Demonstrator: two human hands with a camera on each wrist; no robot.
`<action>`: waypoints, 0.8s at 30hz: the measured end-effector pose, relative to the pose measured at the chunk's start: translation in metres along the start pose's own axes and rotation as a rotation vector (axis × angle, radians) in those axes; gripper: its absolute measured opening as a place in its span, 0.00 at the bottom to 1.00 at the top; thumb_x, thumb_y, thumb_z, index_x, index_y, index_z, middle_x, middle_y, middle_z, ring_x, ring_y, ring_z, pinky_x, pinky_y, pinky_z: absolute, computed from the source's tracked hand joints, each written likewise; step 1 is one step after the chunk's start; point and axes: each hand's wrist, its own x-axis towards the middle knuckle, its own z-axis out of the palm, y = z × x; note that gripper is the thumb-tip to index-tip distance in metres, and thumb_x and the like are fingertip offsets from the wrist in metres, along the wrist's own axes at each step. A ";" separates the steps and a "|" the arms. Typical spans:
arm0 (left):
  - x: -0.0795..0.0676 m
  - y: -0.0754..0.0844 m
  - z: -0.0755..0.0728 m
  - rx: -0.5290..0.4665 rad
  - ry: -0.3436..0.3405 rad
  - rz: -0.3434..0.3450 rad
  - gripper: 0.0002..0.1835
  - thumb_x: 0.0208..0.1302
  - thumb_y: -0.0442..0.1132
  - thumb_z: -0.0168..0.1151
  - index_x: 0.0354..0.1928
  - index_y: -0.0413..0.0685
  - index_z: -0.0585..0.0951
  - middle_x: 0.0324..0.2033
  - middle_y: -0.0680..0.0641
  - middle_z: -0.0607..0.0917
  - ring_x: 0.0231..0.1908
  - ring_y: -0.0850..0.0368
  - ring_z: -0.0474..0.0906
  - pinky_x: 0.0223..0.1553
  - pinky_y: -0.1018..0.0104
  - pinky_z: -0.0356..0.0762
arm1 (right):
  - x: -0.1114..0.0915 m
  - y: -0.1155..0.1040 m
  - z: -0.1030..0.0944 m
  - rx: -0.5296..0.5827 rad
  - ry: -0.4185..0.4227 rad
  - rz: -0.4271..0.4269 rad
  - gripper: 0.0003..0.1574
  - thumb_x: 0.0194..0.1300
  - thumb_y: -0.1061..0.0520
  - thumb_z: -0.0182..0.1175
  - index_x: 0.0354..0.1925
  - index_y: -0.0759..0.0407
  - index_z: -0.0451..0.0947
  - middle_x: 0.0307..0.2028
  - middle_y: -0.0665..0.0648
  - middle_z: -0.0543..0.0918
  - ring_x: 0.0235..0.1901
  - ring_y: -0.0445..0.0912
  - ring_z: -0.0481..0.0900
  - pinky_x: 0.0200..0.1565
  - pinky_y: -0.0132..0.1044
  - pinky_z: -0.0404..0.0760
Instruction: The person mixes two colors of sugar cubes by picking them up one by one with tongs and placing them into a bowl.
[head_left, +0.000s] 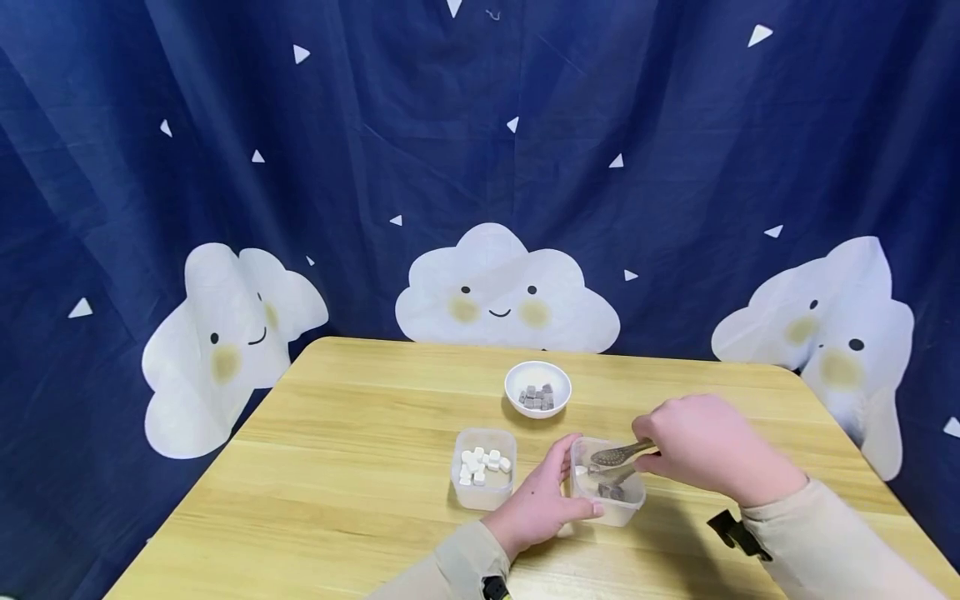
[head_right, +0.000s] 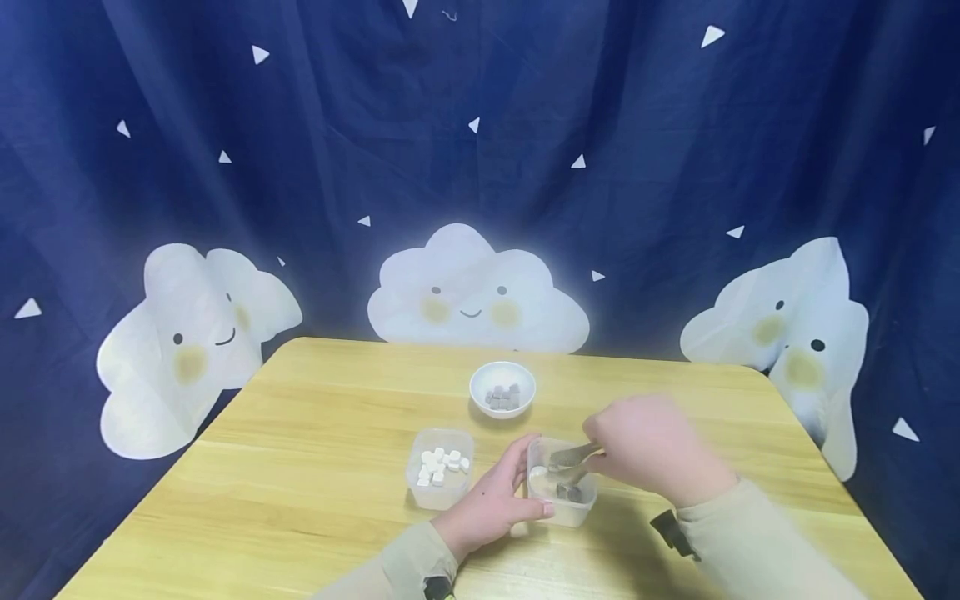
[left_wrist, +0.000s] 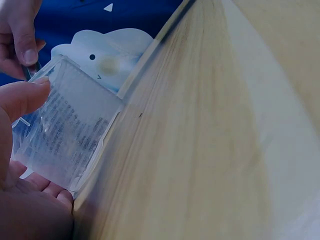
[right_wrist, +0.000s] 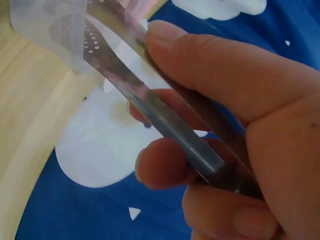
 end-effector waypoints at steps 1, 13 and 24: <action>0.000 0.000 0.000 -0.005 -0.001 0.001 0.54 0.52 0.45 0.77 0.79 0.62 0.56 0.69 0.59 0.70 0.69 0.56 0.64 0.72 0.47 0.55 | 0.001 -0.001 0.001 0.004 -0.001 0.000 0.26 0.48 0.45 0.74 0.17 0.38 0.63 0.15 0.35 0.61 0.15 0.37 0.58 0.16 0.38 0.62; 0.000 0.001 0.000 0.003 -0.008 0.016 0.54 0.52 0.44 0.77 0.79 0.60 0.55 0.70 0.58 0.69 0.69 0.56 0.64 0.72 0.47 0.54 | -0.001 -0.002 -0.004 0.074 0.035 -0.020 0.27 0.48 0.43 0.77 0.18 0.37 0.65 0.16 0.33 0.63 0.16 0.34 0.59 0.17 0.35 0.62; 0.001 0.002 0.001 0.008 -0.005 0.017 0.54 0.52 0.43 0.77 0.79 0.59 0.55 0.70 0.59 0.69 0.69 0.55 0.65 0.72 0.47 0.56 | 0.002 -0.007 0.008 -0.055 0.032 -0.044 0.25 0.43 0.47 0.78 0.18 0.39 0.67 0.16 0.36 0.66 0.15 0.38 0.64 0.17 0.40 0.67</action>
